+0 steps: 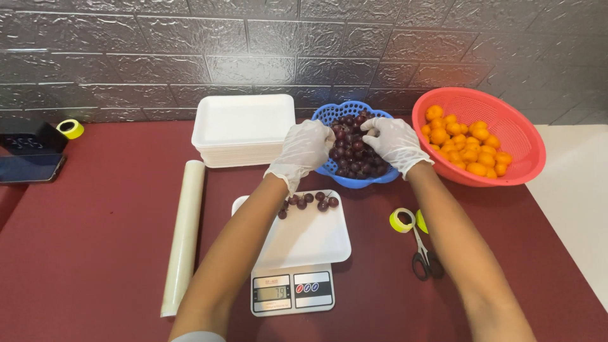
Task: A person wearing gloves picks individual grapes from a basket and carefully arranges them on a white tray placed on a digital scale, forming a specific rectangular pattern.
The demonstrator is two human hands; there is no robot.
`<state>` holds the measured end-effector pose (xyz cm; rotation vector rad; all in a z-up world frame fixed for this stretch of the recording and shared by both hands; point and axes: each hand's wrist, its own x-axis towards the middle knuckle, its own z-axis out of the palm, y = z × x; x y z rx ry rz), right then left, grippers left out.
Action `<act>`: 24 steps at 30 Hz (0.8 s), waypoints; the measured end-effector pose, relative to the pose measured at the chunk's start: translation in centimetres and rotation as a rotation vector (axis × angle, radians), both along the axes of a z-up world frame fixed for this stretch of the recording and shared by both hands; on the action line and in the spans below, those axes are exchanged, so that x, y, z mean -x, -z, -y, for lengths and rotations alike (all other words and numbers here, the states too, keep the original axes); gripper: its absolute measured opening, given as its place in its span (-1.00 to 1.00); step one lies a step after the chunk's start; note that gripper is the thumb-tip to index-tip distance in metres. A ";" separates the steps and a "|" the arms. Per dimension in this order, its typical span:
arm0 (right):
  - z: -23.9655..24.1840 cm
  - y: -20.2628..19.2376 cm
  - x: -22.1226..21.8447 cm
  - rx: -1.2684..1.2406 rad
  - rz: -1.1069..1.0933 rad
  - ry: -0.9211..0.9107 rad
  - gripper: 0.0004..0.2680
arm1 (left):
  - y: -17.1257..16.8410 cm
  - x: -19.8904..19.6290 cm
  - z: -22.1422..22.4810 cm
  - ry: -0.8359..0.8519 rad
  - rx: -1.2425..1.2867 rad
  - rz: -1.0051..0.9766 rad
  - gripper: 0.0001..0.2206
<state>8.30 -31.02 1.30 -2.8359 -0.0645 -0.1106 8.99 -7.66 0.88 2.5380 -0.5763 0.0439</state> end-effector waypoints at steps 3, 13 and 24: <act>-0.1 1.3 -1.3 0.058 -0.038 0.021 -0.79 | 0.9 -1.0 1.4 0.020 -0.029 0.009 -0.88; -1.5 3.6 -1.6 0.209 -0.005 -0.128 -0.88 | 3.7 -3.5 4.1 0.069 -0.111 0.006 -0.86; 0.2 11.5 -6.3 0.531 0.466 -0.255 -0.86 | 4.3 -3.6 4.1 0.043 -0.163 -0.009 -0.84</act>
